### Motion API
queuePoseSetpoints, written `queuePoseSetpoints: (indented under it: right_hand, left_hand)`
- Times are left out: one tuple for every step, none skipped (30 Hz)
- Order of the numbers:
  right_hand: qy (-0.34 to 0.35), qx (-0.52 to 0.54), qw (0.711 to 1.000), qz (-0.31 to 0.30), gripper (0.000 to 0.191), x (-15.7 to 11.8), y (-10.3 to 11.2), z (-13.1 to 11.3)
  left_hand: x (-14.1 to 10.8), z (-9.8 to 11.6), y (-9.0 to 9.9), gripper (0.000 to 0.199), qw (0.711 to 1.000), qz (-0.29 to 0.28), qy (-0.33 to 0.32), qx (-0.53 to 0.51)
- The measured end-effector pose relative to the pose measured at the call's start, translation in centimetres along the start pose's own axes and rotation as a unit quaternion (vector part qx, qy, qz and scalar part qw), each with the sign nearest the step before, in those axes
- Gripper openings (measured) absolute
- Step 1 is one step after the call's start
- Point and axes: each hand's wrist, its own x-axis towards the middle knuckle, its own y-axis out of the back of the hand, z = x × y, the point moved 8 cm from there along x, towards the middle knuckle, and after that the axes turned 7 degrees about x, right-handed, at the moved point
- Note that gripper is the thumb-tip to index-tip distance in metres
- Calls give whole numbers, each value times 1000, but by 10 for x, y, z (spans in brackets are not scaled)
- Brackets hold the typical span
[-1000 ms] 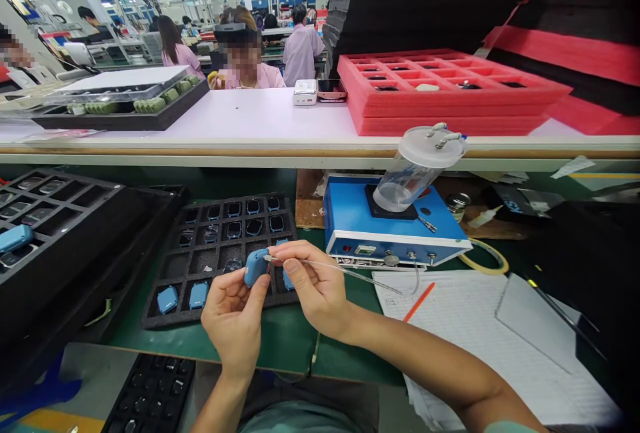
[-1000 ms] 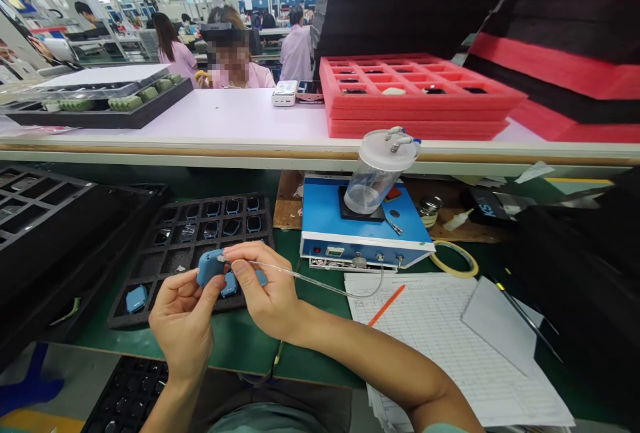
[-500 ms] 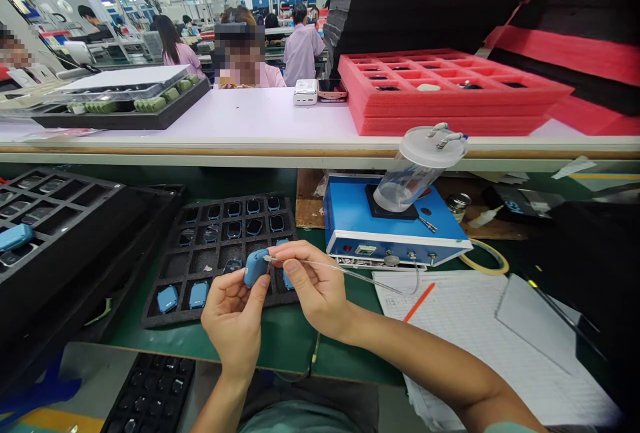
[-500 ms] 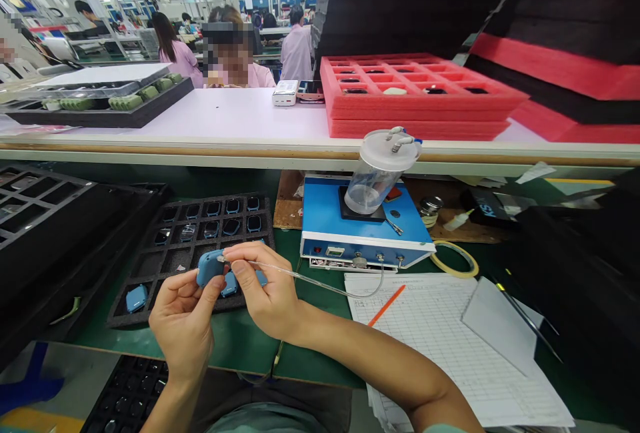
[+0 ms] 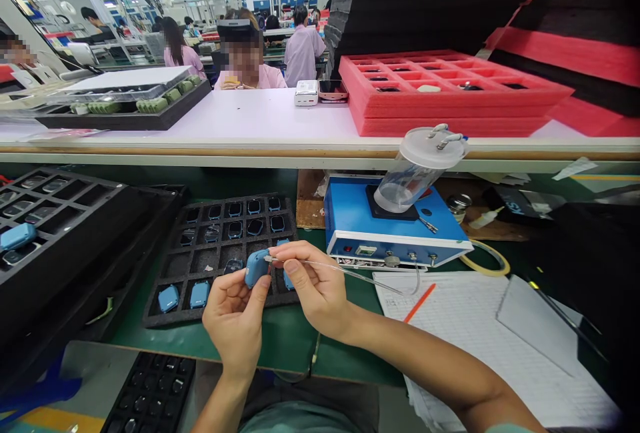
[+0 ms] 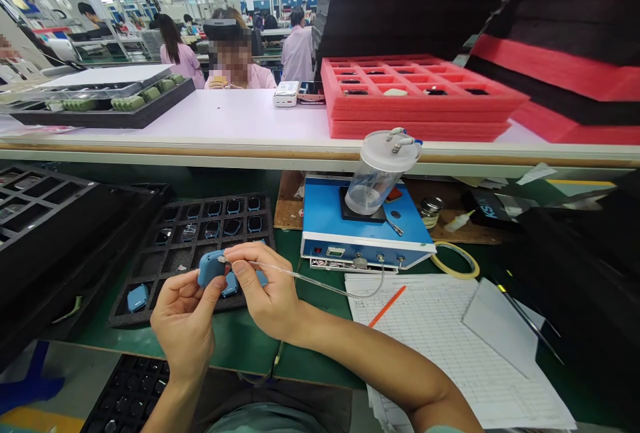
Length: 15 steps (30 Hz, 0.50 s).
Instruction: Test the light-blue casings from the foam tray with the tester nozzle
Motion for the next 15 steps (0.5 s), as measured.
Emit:
queuePoseSetpoints:
  right_hand:
    - [-1,-1,1000,0,18,0,0,0]
    - [-2,-3,1000,0,18,0,0,0]
    - [-2,-4,1000,0,18,0,0,0]
    - [-2,-6,1000,0,19,0,0,0]
    - [-2,-7,1000,0,19,-1,0,0]
    - [-1,-7,1000,-1,19,-1,0,0]
    - [-1,-5,1000,-1,19,-1,0,0]
    - [-1,-3,1000,-2,19,0,0,0]
    - [-3,-1,1000,-3,18,0,-1,1]
    - [-4,0,1000,-4,18,0,-1,1]
    - [-4,-1,1000,-3,18,0,-1,1]
    - [-4,-2,1000,-2,18,0,-1,1]
    - [-4,-4,1000,-1,19,0,0,1]
    - [-3,-5,1000,0,19,0,0,1]
    - [-4,-6,1000,1,19,0,0,2]
  left_hand:
    - [0,0,0,28,1000,0,0,-1]
    - [0,0,0,28,1000,0,1,-2]
    - [0,0,0,28,1000,0,1,-3]
    - [0,0,0,28,1000,0,2,-5]
    - [0,0,0,28,1000,0,2,-6]
    - [0,-1,0,28,1000,-1,4,-7]
    - [0,-1,0,28,1000,0,4,-8]
    - [0,-1,0,29,1000,0,6,-8]
    - [0,-2,1,29,1000,1,7,-8]
    - [0,-2,1,29,1000,0,9,-8]
    - [0,-3,1,29,1000,1,9,-7]
    - [0,-3,1,29,1000,0,9,-7]
    - [0,-3,1,29,1000,-1,8,-6]
    - [0,-3,1,29,1000,-2,8,-5]
    - [0,-3,1,29,1000,-2,7,-4]
